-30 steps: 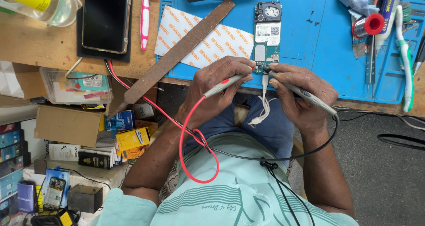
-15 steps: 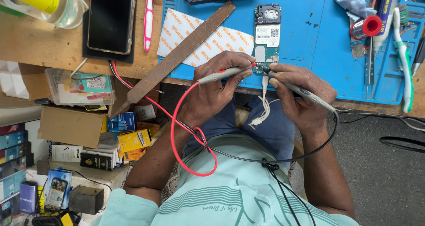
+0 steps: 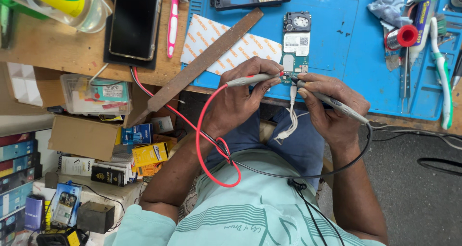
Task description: The person sits at a repair bench and probes a disassembled phone motherboard with multimeter test leads, checking points on the board. They then attach the board to the phone body, connect a cable, and press buttons as the phone screen powers on.
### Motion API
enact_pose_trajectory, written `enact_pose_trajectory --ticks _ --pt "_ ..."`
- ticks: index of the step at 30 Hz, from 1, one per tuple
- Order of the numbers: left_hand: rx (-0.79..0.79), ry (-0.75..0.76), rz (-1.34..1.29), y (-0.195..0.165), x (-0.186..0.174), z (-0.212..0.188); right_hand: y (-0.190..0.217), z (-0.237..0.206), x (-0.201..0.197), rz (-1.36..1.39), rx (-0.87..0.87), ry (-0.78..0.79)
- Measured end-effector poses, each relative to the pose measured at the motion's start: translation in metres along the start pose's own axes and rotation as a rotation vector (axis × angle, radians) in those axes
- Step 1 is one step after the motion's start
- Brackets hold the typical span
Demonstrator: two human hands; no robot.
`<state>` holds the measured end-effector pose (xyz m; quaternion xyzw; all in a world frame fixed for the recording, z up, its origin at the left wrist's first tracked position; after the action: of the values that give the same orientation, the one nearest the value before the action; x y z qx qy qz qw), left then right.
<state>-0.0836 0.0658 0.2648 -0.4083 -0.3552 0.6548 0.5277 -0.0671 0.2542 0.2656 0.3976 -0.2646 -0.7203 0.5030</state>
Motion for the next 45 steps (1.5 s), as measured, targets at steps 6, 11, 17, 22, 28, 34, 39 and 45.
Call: enact_pose_trajectory --ticks 6,11,17,22,28,34,39,45 --pt "-0.011 -0.003 0.033 -0.0047 -0.0024 0.001 0.0024 0.0011 -0.0003 -0.018 -0.002 -0.008" --pt "-0.028 -0.001 0.015 -0.008 -0.002 0.0019 0.0035 0.0012 -0.0001 -0.014 -0.018 -0.009" --pt "-0.03 0.001 0.035 -0.0066 -0.0009 0.0015 -0.0014 0.0005 -0.0005 0.001 0.007 -0.012" --pt "-0.046 0.003 0.04 -0.0051 -0.0002 -0.0002 -0.0004 0.0005 -0.0006 -0.012 -0.013 -0.01" --pt "-0.015 -0.013 0.056 -0.0083 -0.0023 -0.0015 -0.0007 -0.0008 -0.0015 -0.014 -0.008 -0.008" --pt "-0.013 -0.011 0.07 -0.0082 -0.0019 -0.0015 -0.0005 -0.0006 -0.0016 -0.02 -0.014 -0.009" --pt "-0.011 -0.01 0.073 -0.0093 -0.0013 -0.001 0.003 0.001 -0.0012 -0.026 -0.026 -0.012" --pt "0.001 -0.021 0.025 -0.0045 -0.0009 -0.0064 -0.0014 -0.0037 -0.0047 0.054 -0.009 -0.013"
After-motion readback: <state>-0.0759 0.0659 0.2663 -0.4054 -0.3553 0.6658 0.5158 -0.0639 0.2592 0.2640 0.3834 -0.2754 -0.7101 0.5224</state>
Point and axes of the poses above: each hand's wrist, its own z-axis towards the middle knuckle, its own x-axis out of the palm, y = z × x, the point moved 9 cm from there along z, towards the middle knuckle, and after that the axes turned 12 degrees about -y, right-handed, at the moved point
